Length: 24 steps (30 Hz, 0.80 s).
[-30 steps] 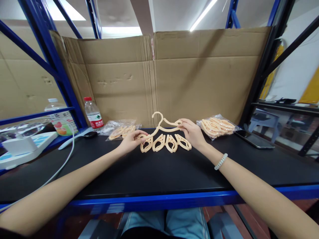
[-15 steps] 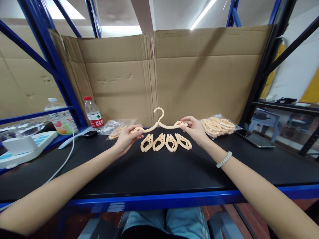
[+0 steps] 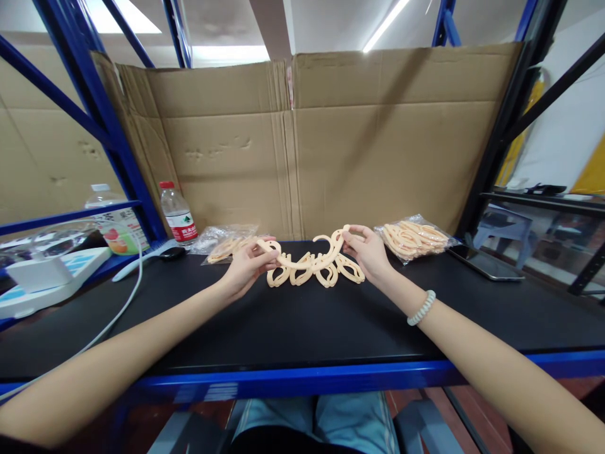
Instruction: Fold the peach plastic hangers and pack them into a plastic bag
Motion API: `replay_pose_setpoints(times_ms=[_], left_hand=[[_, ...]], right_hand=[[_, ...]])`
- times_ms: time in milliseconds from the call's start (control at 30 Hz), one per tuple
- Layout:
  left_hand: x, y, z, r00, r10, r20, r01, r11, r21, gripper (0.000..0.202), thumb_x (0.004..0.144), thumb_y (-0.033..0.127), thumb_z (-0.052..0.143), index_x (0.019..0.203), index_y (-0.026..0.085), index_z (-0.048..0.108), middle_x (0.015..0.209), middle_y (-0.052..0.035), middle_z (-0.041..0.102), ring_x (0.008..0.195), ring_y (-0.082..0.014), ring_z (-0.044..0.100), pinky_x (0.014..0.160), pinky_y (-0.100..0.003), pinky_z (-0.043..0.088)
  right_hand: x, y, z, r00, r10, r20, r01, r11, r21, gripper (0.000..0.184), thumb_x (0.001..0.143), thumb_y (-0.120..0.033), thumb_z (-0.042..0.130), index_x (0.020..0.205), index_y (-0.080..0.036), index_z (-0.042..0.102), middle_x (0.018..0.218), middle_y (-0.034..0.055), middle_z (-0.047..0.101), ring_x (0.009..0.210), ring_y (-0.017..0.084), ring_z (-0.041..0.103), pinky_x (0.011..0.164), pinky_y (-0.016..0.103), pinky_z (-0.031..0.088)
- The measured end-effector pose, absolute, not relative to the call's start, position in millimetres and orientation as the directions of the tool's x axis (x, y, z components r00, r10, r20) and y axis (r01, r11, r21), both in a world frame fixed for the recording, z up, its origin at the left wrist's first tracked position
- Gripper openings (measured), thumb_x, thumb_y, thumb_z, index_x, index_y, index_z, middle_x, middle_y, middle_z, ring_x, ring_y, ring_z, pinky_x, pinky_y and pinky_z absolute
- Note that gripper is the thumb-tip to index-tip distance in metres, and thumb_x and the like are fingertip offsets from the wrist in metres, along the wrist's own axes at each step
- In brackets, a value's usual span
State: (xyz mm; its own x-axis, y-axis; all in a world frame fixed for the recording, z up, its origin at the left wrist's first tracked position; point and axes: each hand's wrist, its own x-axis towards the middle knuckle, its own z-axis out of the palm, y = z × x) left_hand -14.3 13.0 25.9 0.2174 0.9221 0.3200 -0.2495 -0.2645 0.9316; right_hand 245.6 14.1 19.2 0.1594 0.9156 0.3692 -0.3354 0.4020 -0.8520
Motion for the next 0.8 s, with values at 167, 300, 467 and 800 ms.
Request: replay_pose_setpoints(times_ms=[167, 300, 467, 800], left_hand=[[-5, 4, 18, 0.324, 0.895, 0.305, -0.126, -0.279, 0.952, 0.032, 0.068, 0.026, 0.078, 0.088, 0.011, 0.058, 0.068, 0.0008, 0.061, 0.061, -0.0092, 0.062, 0.059, -0.019, 0.052], [-2, 1, 14, 0.359, 0.886, 0.295, -0.073, -0.288, 0.955, 0.031, 0.070, 0.030, 0.076, 0.088, 0.012, 0.057, 0.073, -0.0007, 0.063, 0.064, -0.0109, 0.064, 0.061, -0.021, 0.054], [-2, -1, 13, 0.362, 0.879, 0.310, -0.049, -0.314, 0.948, 0.033, 0.069, 0.032, 0.076, 0.088, 0.013, 0.056, 0.077, -0.0018, 0.063, 0.066, -0.0124, 0.065, 0.063, -0.024, 0.055], [1, -6, 16, 0.395, 0.841, 0.369, -0.018, -0.395, 0.919, 0.031, 0.073, 0.036, 0.073, 0.085, 0.014, 0.055, 0.073, -0.0021, 0.064, 0.064, -0.0136, 0.065, 0.061, -0.025, 0.054]], right_hand=[[231, 2, 16, -0.048, 0.928, 0.370, -0.122, 0.362, -0.924, 0.037, 0.066, -0.040, 0.077, 0.089, -0.018, 0.058, 0.070, 0.0018, 0.070, 0.060, 0.014, 0.065, 0.059, 0.028, 0.054], [219, -11, 17, -0.298, 0.878, 0.375, 0.053, 0.408, -0.912, 0.039, 0.071, -0.040, 0.073, 0.099, -0.018, 0.056, 0.079, 0.0047, 0.072, 0.067, 0.017, 0.068, 0.058, 0.028, 0.054], [214, -12, 10, -0.297, 0.852, 0.431, 0.087, 0.473, -0.877, 0.038, 0.075, -0.039, 0.069, 0.101, -0.020, 0.050, 0.071, 0.0008, 0.068, 0.056, 0.015, 0.065, 0.049, 0.025, 0.051], [212, -15, 5, -0.212, 0.801, 0.560, 0.299, 0.598, -0.743, 0.025, 0.081, -0.037, 0.062, 0.097, -0.022, 0.049, 0.064, -0.0040, 0.060, 0.053, 0.012, 0.057, 0.051, 0.024, 0.047]])
